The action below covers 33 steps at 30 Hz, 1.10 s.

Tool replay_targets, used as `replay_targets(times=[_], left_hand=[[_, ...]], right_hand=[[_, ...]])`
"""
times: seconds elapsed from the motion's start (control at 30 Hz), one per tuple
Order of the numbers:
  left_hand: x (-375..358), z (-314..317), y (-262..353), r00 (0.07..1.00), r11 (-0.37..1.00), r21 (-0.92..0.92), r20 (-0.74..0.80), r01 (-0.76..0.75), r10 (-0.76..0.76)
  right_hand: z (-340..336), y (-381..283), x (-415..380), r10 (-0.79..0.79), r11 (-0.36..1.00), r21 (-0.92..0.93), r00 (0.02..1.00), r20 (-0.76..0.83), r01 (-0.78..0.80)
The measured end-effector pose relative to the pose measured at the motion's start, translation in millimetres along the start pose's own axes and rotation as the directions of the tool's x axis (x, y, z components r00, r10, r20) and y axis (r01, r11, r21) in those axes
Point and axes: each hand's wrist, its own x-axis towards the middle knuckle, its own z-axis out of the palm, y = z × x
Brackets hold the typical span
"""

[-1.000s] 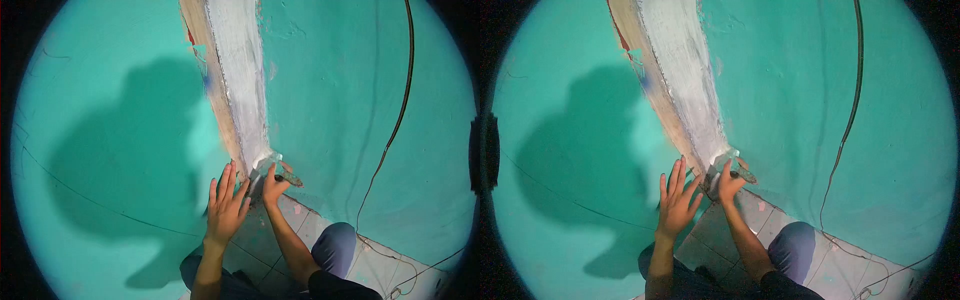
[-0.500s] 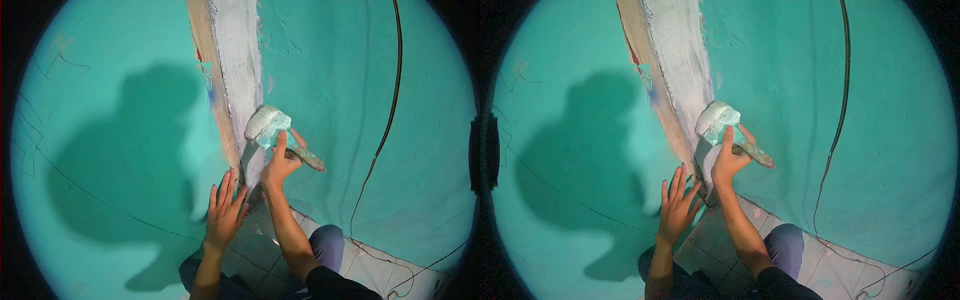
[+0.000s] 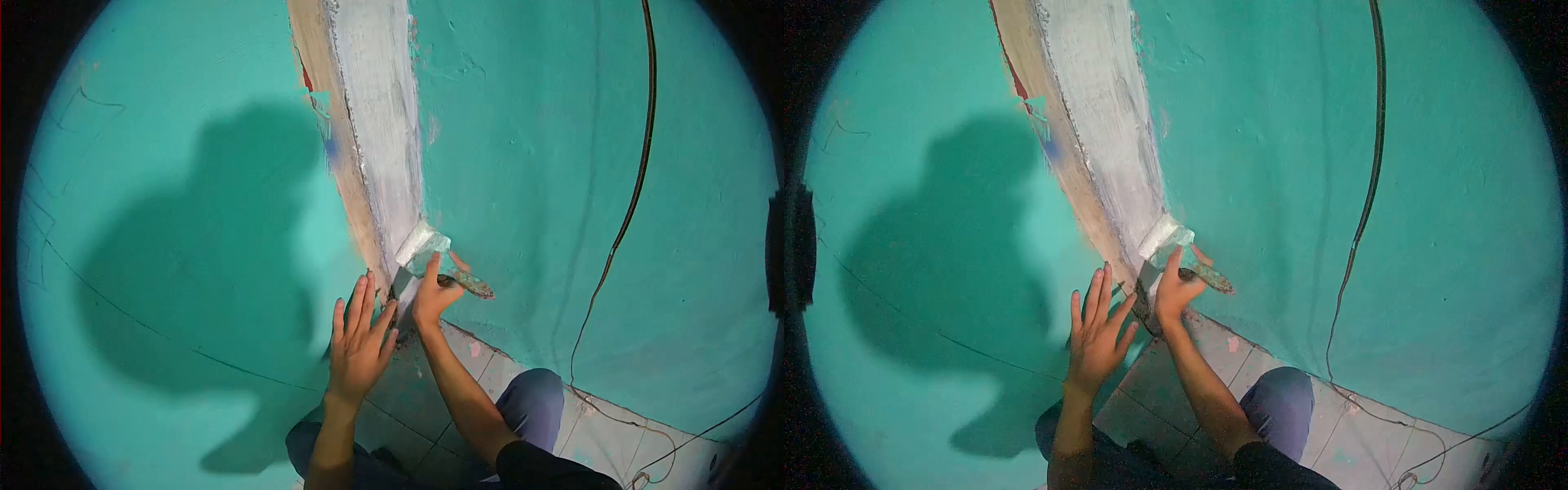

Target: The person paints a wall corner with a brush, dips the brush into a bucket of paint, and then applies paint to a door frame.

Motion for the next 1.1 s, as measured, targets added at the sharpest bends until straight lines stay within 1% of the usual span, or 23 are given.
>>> replay_targets(times=[0.07,0.1,0.17,0.23,0.3,0.37,0.4,0.47,0.5,0.57,0.6,0.63,0.7,0.73,0.77,0.83,0.87,0.9,0.97,1.0,1.07,1.1], left_hand=[[-0.7,-0.1,0.2,1.000,1.000,0.002,0.009,0.002,-0.002],[-0.5,-0.4,0.7,1.000,1.000,0.004,0.009,0.005,-0.005],[0.5,-1.3,1.8,1.000,1.000,0.007,0.013,0.005,-0.005],[0.4,-2.2,4.0,0.999,0.999,0.034,-0.033,-0.006,0.008],[0.8,-3.6,5.2,0.999,0.999,0.033,-0.042,-0.006,0.007],[0.5,-4.4,4.7,0.999,1.000,0.030,-0.051,-0.003,0.005],[0.7,-4.7,3.8,1.000,1.000,0.018,-0.027,-0.004,0.005],[-1.8,-3.5,3.4,1.000,1.000,0.008,-0.010,-0.003,0.003],[-2.3,-2.5,2.5,1.000,1.000,0.013,-0.022,-0.017,0.017],[-1.2,-2.7,1.1,0.998,0.999,0.024,-0.051,-0.032,0.033],[-1.2,-2.6,0.9,0.998,0.999,0.020,-0.054,-0.036,0.038],[-1.8,-1.3,1.8,0.998,0.999,0.013,-0.053,-0.037,0.038],[-1.7,-0.4,2.2,0.997,0.999,-0.020,-0.070,-0.040,0.038],[-2.5,-7.8,4.6,0.996,0.998,-0.044,-0.076,-0.051,0.047],[0.7,-18.9,9.3,0.996,0.998,-0.037,-0.078,-0.049,0.046],[14.4,-42.6,21.6,0.997,0.998,-0.012,-0.036,0.066,-0.067],[4.5,-58.7,34.8,0.993,0.993,-0.002,0.016,0.121,-0.121],[4.2,-71.8,47.1,0.990,0.990,0.003,0.018,0.138,-0.138],[22.9,-100.0,62.0,0.985,0.988,0.029,0.075,0.155,-0.157],[31.2,-114.8,65.9,0.985,0.988,0.035,0.079,0.149,-0.151],[62.0,-147.3,65.8,0.988,0.994,-0.009,0.111,0.113,-0.112],[23.8,-123.3,55.2,0.991,0.994,-0.020,0.078,0.106,-0.105]], right_hand=[[-6.0,7.6,-4.1,0.101,0.995,-0.001,0.994,0.036,-0.101],[-7.1,10.6,-5.0,0.104,0.995,-0.001,0.994,0.033,-0.104],[-9.6,16.8,-6.4,0.035,0.999,-0.022,0.999,0.028,-0.034],[-17.5,24.6,-10.7,0.060,0.997,-0.041,0.998,0.032,-0.059],[-25.6,33.7,-16.2,0.084,0.995,-0.055,0.995,0.044,-0.082],[-38.0,42.7,-23.6,-0.058,0.989,-0.138,0.998,0.013,0.059],[-47.3,42.1,-29.1,-0.058,0.989,-0.138,0.998,0.018,0.060],[-66.6,40.1,-42.0,0.016,0.944,-0.330,0.999,0.037,-0.003],[-72.5,42.2,-45.5,0.011,0.948,-0.317,0.999,0.041,0.002],[-76.8,48.3,-45.3,0.040,0.916,-0.401,0.993,0.108,0.007],[-68.3,44.4,-40.6,-0.034,0.928,-0.364,0.993,0.117,0.075],[-56.7,29.3,-35.1,-0.040,0.929,-0.360,0.991,0.125,0.083],[-30.1,-18.4,-20.6,-0.042,0.974,-0.216,0.988,0.150,0.074],[-21.9,-34.0,-13.3,0.013,0.974,-0.223,0.982,0.191,0.030],[-11.4,-54.9,-5.2,0.016,0.976,-0.217,0.981,0.192,0.027],[24.1,-118.5,27.0,0.098,0.991,-0.113,0.972,0.214,-0.075],[28.4,-143.5,31.8,0.128,0.987,-0.124,0.963,0.236,-0.100],[36.2,-165.8,45.1,0.129,0.990,-0.094,0.956,0.265,-0.108],[65.2,-205.8,81.4,0.107,0.994,-0.038,0.950,0.292,-0.100],[78.8,-225.3,96.5,0.092,0.996,-0.040,0.949,0.300,-0.084],[114.8,-260.0,129.4,0.069,0.998,-0.031,0.954,0.292,-0.063],[91.6,-248.0,94.1,0.098,0.995,-0.036,0.947,0.305,-0.092]])
